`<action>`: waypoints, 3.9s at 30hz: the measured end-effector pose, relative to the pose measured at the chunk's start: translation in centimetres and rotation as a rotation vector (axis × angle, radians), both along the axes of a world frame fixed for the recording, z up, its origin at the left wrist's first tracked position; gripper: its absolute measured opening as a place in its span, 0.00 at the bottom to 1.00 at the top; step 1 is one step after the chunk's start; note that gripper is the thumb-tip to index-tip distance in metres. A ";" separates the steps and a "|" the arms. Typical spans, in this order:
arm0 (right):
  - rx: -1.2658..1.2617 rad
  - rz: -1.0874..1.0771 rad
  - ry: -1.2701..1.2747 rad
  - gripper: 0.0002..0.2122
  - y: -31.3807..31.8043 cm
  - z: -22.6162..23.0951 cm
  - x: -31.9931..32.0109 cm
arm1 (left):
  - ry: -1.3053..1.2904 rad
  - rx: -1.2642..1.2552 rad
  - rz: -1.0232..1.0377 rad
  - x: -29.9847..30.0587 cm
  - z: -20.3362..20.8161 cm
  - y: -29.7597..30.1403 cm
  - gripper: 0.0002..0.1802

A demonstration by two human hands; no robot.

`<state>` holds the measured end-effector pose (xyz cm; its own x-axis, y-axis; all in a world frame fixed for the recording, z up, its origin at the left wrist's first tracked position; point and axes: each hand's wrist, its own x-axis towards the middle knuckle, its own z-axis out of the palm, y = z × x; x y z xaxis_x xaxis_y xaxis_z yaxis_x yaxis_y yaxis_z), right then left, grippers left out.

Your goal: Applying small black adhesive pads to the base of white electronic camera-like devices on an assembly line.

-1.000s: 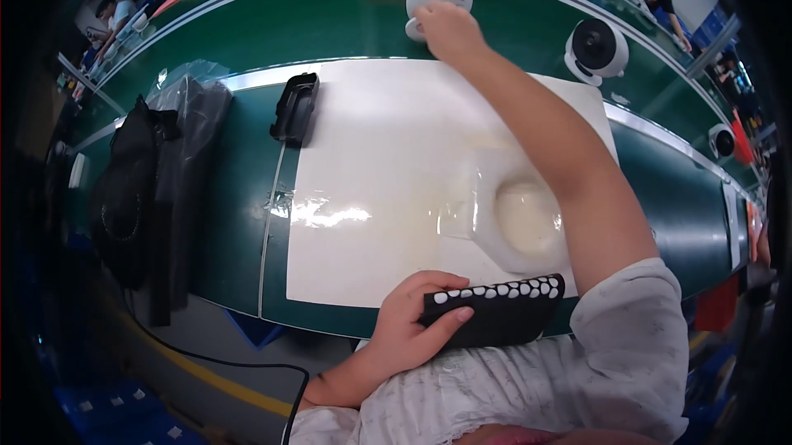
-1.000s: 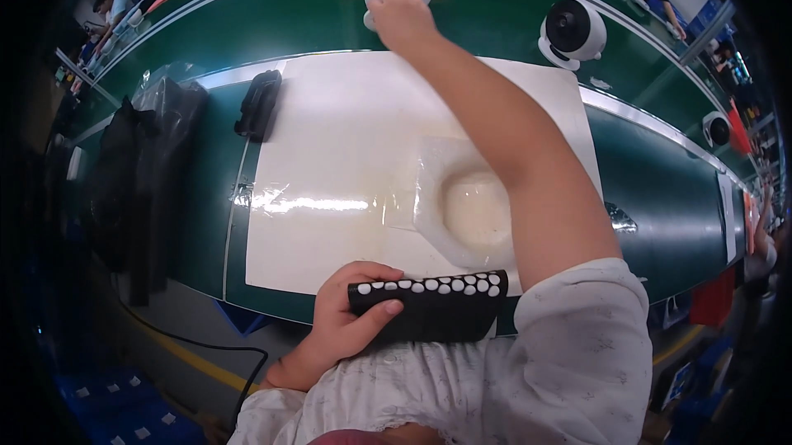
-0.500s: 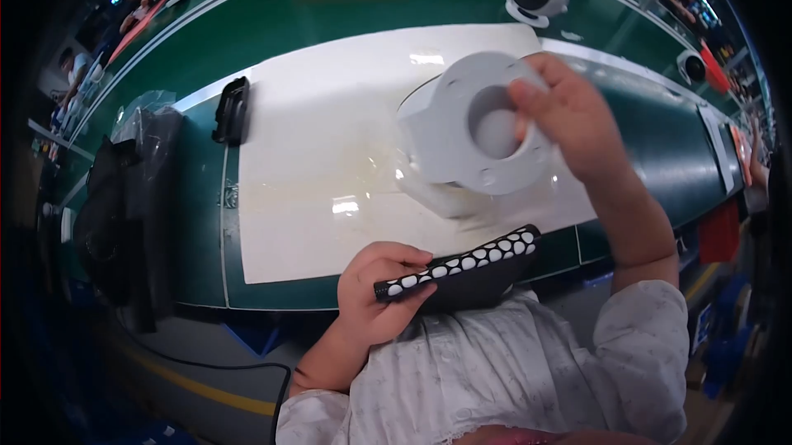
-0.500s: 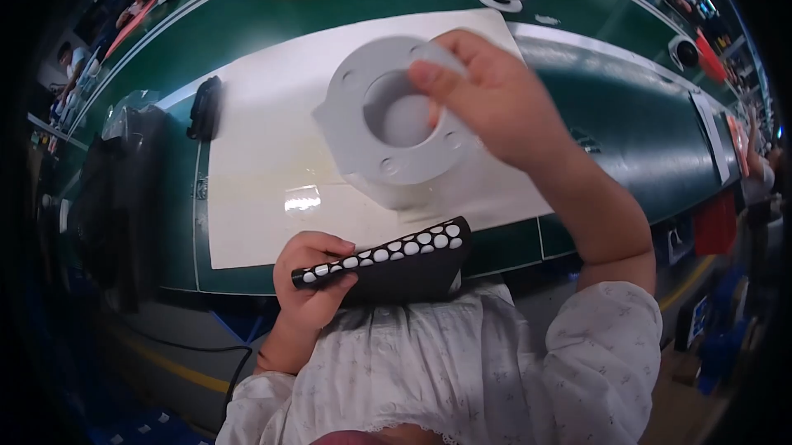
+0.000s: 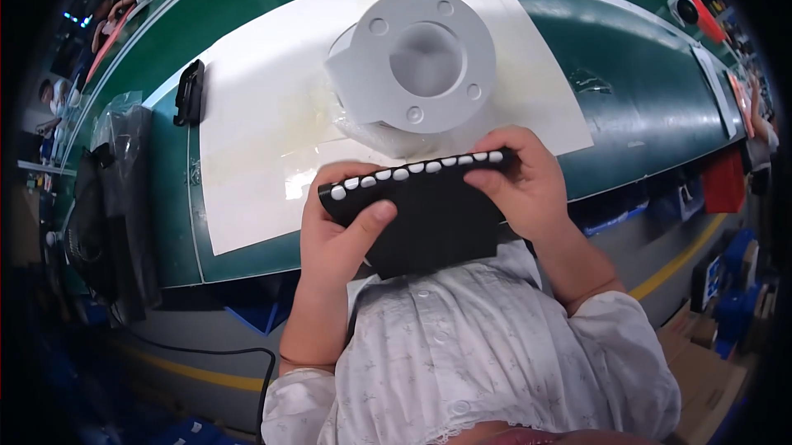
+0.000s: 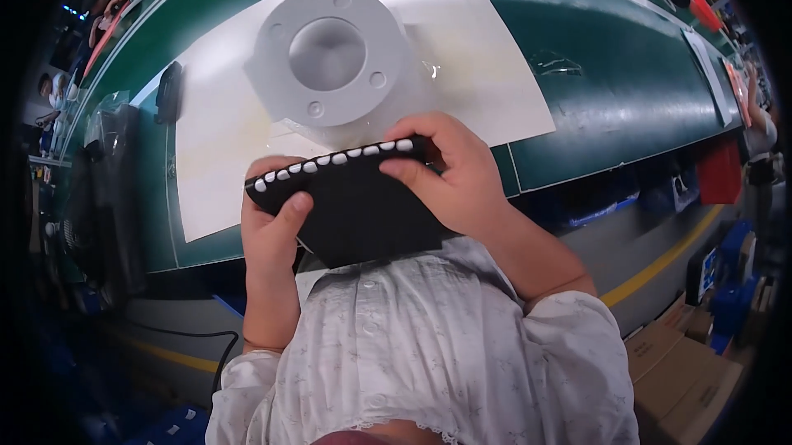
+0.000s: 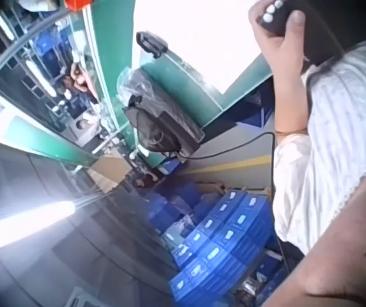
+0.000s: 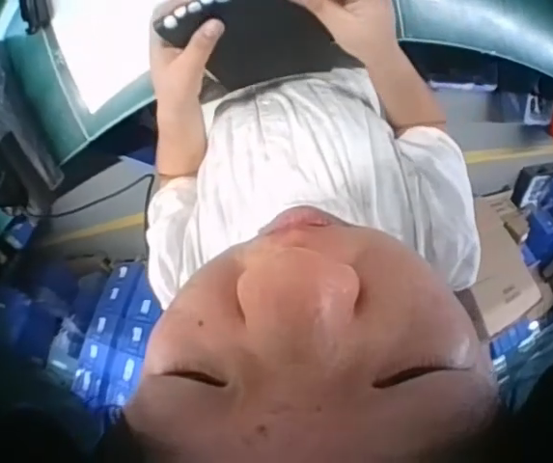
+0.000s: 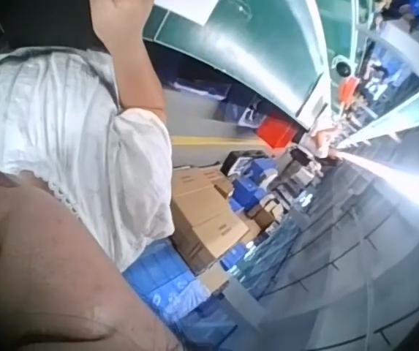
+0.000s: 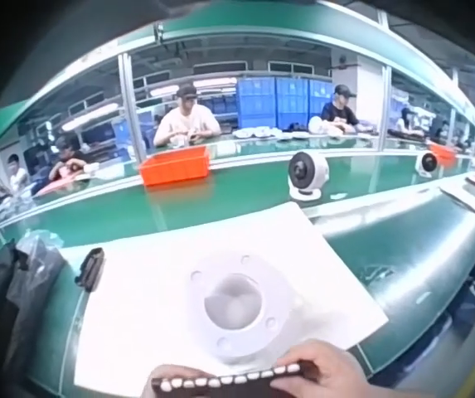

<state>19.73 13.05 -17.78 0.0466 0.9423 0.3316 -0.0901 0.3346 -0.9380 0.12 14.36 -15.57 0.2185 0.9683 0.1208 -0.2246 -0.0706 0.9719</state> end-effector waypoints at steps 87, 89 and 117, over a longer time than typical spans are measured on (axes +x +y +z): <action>0.187 0.008 -0.612 0.27 7.1 12.2 -1.2 | 0.460 0.084 0.064 -0.6 -0.3 -0.5 0.09; 1.234 0.149 -0.532 0.26 10.6 9.8 0.4 | 0.452 0.092 0.048 -0.2 0.0 -0.5 0.09; 0.459 -0.090 -0.857 0.04 3.9 6.6 -0.4 | 0.500 0.148 0.061 -0.4 0.1 -0.6 0.08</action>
